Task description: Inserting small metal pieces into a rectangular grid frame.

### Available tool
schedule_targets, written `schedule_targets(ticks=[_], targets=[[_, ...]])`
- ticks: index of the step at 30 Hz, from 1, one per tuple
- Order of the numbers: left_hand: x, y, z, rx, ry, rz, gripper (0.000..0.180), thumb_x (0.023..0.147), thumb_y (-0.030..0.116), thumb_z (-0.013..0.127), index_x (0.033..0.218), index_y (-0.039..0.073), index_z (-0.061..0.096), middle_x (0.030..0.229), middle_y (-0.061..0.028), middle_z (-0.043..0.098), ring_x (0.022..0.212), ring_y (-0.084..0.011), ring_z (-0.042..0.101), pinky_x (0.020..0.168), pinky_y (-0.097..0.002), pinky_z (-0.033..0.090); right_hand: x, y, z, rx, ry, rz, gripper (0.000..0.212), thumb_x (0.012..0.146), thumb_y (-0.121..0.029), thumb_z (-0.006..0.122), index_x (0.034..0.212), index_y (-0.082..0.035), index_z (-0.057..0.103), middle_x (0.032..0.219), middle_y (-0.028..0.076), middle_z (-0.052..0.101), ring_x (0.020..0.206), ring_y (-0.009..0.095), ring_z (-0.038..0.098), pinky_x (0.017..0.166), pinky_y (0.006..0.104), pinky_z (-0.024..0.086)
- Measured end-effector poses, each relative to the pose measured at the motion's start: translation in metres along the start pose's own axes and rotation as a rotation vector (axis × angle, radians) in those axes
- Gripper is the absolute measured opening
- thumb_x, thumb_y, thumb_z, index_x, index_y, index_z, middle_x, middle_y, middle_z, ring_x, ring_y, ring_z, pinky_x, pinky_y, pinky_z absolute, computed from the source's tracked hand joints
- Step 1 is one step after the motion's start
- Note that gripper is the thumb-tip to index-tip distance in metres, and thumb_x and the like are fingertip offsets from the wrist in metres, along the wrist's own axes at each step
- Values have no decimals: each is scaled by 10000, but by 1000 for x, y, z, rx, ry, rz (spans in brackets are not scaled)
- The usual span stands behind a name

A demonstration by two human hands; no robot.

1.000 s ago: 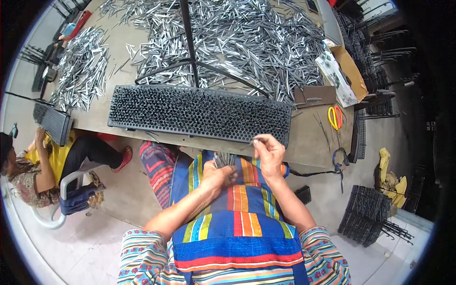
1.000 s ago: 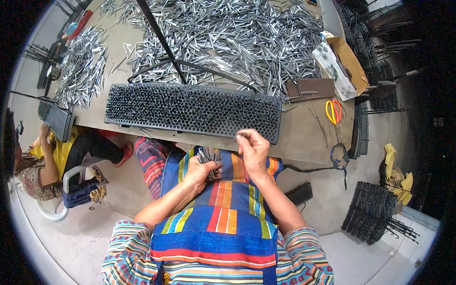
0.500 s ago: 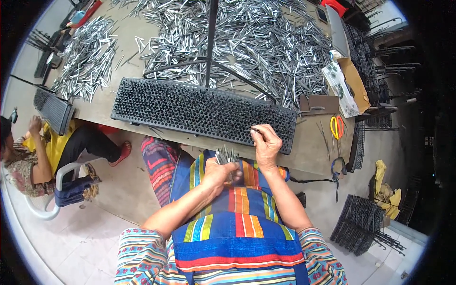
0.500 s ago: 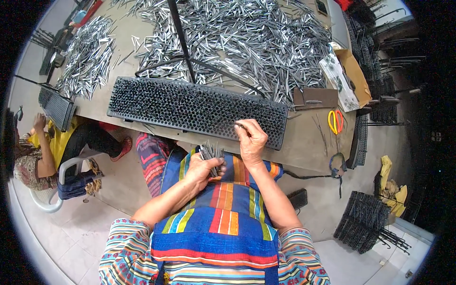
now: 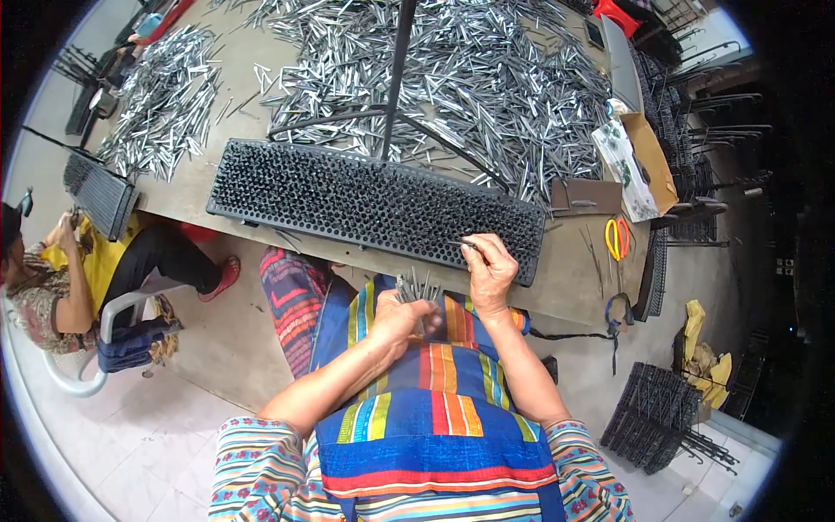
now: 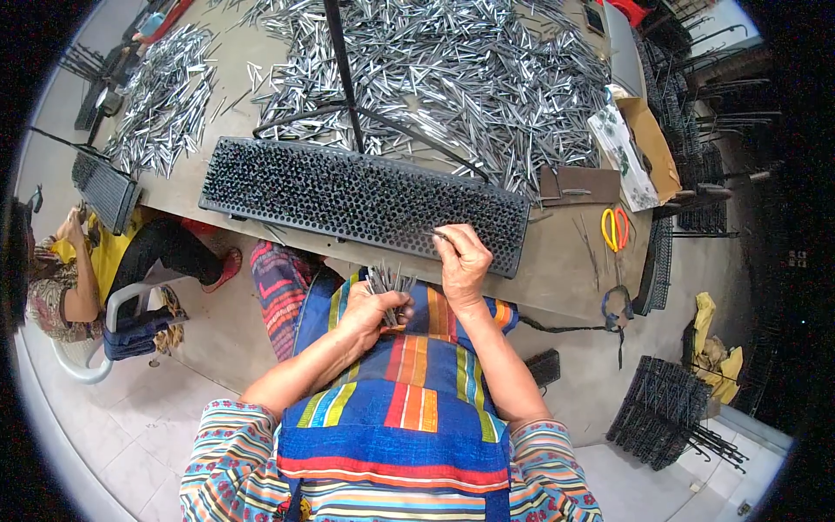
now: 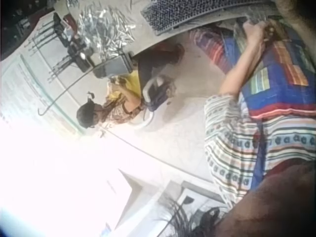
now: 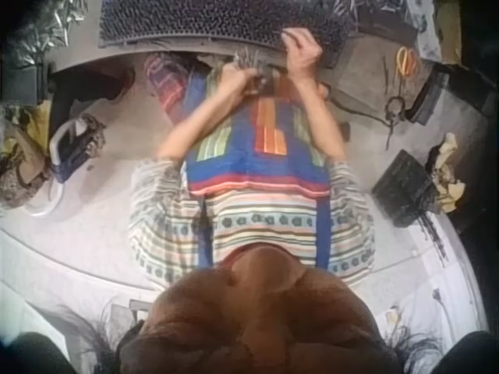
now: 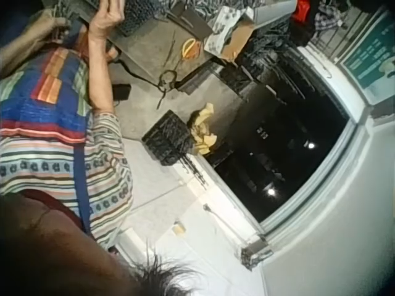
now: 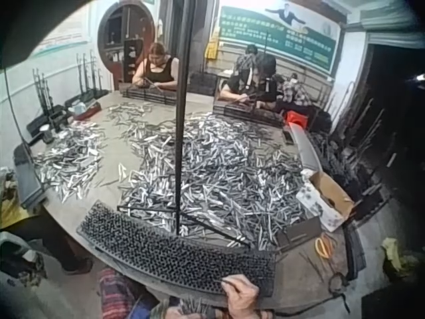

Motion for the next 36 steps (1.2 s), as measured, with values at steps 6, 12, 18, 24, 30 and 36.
schedule_targets(ticks=[6, 12, 18, 24, 30, 36], targets=[[-1, -1, 0, 21, 12, -7, 39, 777, -31, 595, 770, -5, 624, 646, -82, 629, 522, -140, 597, 454, -250, 470, 2, -12, 4, -76, -25, -73, 109, 763, 20, 669, 871, 8, 681, 791, 82, 635, 639, 139, 595, 569, 265, 458], [8, -7, -1, 13, -33, 18, 64, 771, 11, 648, 826, -13, 627, 716, -113, 660, 541, -170, 632, 452, -274, 513, 8, -24, 8, -308, -88, -80, 104, 750, 20, 669, 851, -1, 681, 759, 109, 630, 609, 208, 613, 551, 289, 463], [11, -10, -2, -56, 13, 36, 32, 791, -20, 605, 769, -17, 628, 671, -92, 647, 532, -162, 616, 451, -267, 492, 15, -29, 11, -269, -109, -164, 84, 751, 5, 670, 833, -7, 684, 736, 112, 632, 628, 244, 634, 563, 312, 477], [14, -10, -3, -138, -36, 66, 30, 791, -16, 614, 811, -30, 632, 721, -108, 661, 572, -173, 633, 490, -282, 512, 11, -22, 15, -372, -157, -159, 89, 744, -36, 683, 832, -31, 693, 750, 111, 633, 644, 274, 634, 573, 325, 487], [12, -5, -3, -139, -68, 84, 93, 798, -40, 622, 885, -10, 620, 789, -112, 669, 640, -194, 660, 520, -305, 545, -6, -23, 5, -167, -404, 160, 89, 776, -32, 674, 857, 3, 682, 715, 72, 652, 608, 144, 627, 554, 305, 493], [12, -5, 7, -67, -117, 86, 140, 796, -34, 629, 934, -11, 636, 796, -101, 670, 648, -190, 667, 547, -310, 568, -36, -1, 5, 415, -387, 635, 69, 809, -15, 652, 860, 27, 670, 659, 15, 618, 498, 56, 516, 455, 188, 390]])
Point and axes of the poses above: each hand's wrist, its own x-axis towards the middle knuckle, its own z-axis out of the palm, y = z × x, the point moved 3 cm from there along x, towards the middle knuckle
